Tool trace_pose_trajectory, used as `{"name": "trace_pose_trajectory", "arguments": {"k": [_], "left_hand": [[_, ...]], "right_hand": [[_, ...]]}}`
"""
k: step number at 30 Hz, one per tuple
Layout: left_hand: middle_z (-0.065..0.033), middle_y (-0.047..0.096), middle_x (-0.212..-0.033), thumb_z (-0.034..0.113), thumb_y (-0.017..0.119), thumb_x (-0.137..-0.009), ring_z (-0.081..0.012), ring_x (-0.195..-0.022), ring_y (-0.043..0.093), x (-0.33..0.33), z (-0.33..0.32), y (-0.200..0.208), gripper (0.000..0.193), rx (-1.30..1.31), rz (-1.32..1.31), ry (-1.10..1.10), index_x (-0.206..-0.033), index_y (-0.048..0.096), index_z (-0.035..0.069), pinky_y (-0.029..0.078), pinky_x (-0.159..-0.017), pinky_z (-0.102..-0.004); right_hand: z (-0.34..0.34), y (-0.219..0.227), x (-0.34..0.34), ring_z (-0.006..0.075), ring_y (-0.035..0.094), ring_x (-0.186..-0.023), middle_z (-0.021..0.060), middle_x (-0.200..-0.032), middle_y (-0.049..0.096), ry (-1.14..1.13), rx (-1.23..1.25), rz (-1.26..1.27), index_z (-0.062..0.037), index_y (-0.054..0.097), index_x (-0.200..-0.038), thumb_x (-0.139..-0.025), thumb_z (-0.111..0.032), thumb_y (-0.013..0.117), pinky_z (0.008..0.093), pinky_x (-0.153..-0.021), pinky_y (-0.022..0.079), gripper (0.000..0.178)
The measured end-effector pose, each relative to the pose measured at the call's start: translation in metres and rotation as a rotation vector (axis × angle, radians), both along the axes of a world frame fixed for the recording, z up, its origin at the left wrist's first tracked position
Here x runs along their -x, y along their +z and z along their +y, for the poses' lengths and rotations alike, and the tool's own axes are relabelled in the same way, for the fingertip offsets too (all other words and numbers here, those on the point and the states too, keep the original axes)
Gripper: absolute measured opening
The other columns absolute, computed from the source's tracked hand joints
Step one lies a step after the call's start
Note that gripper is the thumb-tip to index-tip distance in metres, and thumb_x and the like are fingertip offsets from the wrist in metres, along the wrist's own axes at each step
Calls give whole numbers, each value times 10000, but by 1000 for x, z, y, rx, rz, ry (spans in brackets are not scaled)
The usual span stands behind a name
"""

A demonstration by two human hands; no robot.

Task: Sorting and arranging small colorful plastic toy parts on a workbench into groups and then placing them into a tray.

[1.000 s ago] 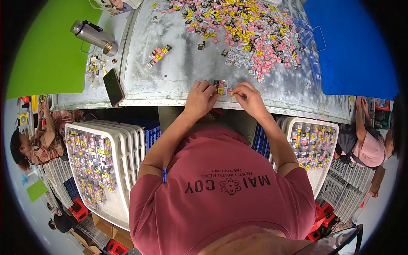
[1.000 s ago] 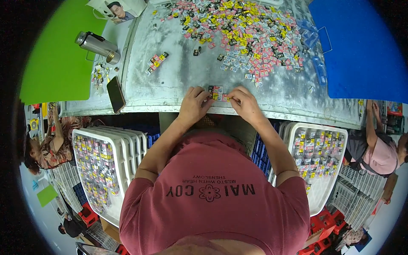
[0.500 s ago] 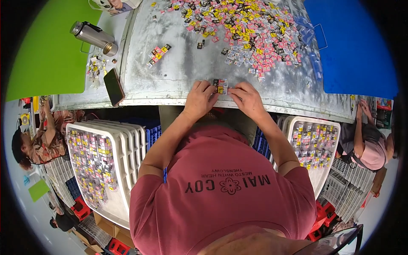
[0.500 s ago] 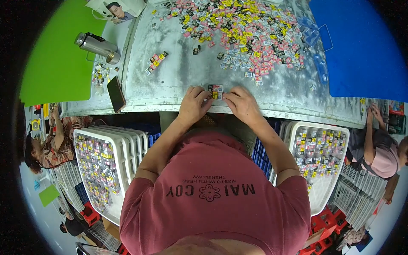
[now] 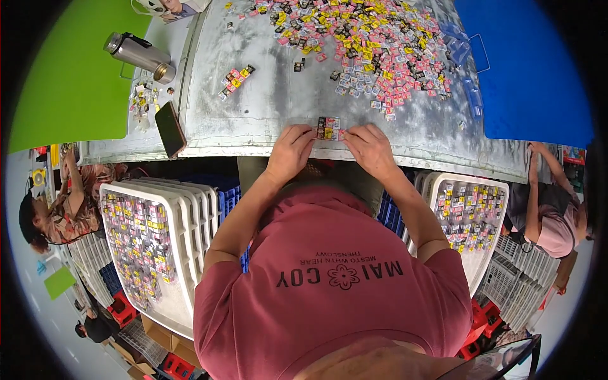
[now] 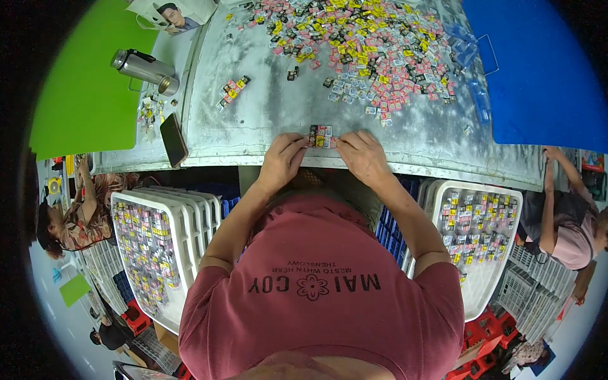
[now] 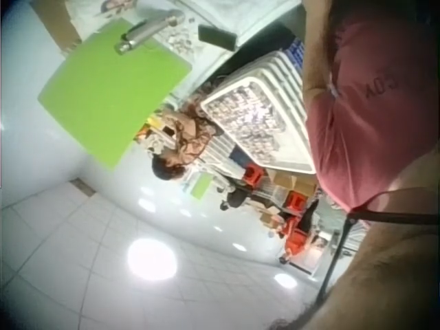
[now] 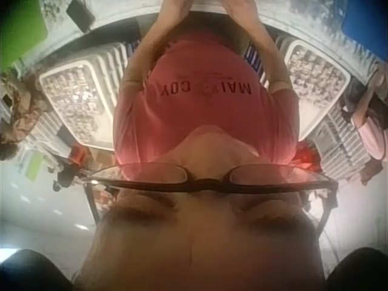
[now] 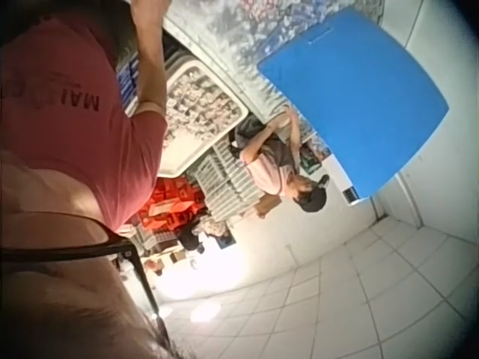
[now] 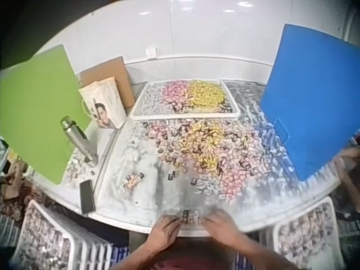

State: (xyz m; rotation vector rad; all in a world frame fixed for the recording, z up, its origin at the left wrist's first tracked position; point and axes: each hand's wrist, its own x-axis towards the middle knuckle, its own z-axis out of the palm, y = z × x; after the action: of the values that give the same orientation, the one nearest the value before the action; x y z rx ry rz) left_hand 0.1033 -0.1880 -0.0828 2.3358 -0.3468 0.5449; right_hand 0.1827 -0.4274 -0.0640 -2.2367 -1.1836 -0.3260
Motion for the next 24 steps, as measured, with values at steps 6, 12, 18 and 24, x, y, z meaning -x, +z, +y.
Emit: {"name": "trace_pose_trajectory", "arguments": {"k": [6, 12, 18, 24], "left_hand": [[-112, 680, -1039, -8, 721, -820, -316, -964, 646, 0, 2, 3, 169, 1, 35, 26, -987, 738, 14, 549, -847, -416], [-95, 685, -985, 40, 767, -825, -311, -900, 647, -6, 8, 9, 171, -22, 64, 21, -996, 754, 45, 551, -791, -403], [-93, 675, -963, 62, 772, -836, -303, -883, 647, -12, 10, 18, 140, -130, 26, -35, -972, 742, 43, 553, -779, -394], [-79, 676, -965, 108, 779, -838, -281, -874, 651, -15, 20, 11, 164, -157, -14, -83, -982, 734, 43, 554, -780, -389]], "right_hand": [[0, 1, 1, 259, 627, -890, 52, -1007, 667, -1, 7, 27, -52, 725, -966, -844, -99, 762, 392, -800, 513, 136], [3, -3, 4, 278, 630, -894, 57, -1002, 664, -55, -34, 56, -57, 723, -968, -844, -84, 754, 397, -807, 498, 131], [3, -6, 4, 285, 635, -897, 66, -1000, 664, -57, -50, 91, -52, 716, -963, -840, -78, 756, 402, -823, 497, 131], [3, -7, 3, 286, 643, -909, 70, -994, 666, -57, -54, 84, -51, 714, -963, -832, -76, 762, 401, -829, 500, 143]]}}
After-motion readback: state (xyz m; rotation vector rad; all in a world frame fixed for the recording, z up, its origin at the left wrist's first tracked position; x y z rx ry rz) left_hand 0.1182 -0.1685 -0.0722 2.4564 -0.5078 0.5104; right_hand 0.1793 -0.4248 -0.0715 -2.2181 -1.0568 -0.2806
